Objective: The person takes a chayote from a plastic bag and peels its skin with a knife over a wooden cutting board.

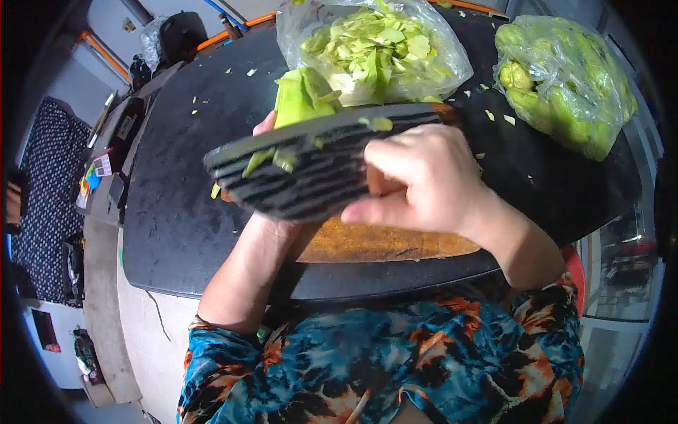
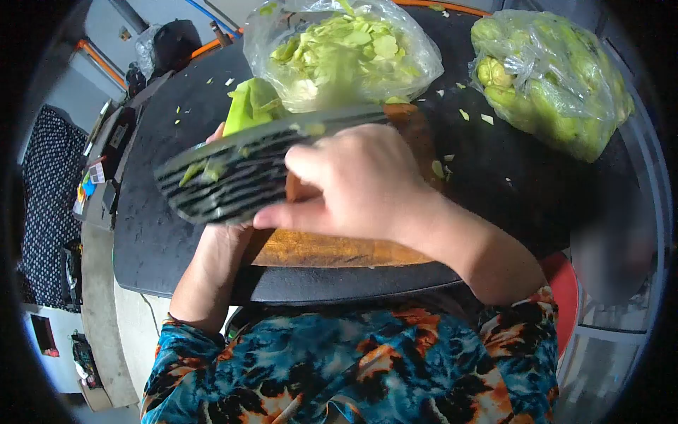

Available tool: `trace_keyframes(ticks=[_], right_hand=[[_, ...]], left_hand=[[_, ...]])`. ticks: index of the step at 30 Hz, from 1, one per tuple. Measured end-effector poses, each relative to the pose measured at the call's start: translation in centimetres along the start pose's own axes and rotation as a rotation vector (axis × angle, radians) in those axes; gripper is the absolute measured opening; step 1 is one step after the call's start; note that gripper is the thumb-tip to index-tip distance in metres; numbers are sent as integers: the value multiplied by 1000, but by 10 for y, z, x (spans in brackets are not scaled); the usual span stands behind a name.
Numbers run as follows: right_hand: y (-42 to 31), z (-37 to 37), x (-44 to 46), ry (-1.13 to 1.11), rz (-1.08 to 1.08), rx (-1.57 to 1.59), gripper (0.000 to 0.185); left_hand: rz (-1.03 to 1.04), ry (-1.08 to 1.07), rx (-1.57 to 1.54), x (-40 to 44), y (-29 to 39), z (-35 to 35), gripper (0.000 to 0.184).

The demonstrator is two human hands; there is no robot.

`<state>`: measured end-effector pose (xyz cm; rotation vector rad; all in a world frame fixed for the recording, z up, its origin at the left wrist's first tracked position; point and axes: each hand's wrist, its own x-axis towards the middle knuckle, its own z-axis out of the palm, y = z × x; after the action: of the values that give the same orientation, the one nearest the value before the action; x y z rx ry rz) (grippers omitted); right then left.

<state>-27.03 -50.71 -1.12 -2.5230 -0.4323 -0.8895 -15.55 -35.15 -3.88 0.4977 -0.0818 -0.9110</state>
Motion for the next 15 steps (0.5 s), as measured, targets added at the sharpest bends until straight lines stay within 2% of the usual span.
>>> trace_keyframes(ticks=[1,6,9,10,11,13,14,15], right_hand=[[-5,1,-1,6,-43,-18,56],[-5,6,-3,-46,-12,-9,59],[-1,6,-3,-58,20,-47,60],[6,7,0,-47,54,-63,61],[16,9,3,-34,91,-78,61],[65,7,8,19,469,-191,58],[100,4,3,36,555,-310,61],[128,-1,-3,56,639,-430,65]], left_hand=[[-39,-27,100,1,7,-2,58],[-87,38,122,-9,2,4,59],[-10,-72,138,-3,-1,2,59],[-98,-103,-95,2,1,-1,59],[103,184,232,1,-5,-3,60],[-86,-187,214,4,7,-16,62],[28,-52,283,-4,-4,1,62],[-5,-49,252,-11,-7,12,64]])
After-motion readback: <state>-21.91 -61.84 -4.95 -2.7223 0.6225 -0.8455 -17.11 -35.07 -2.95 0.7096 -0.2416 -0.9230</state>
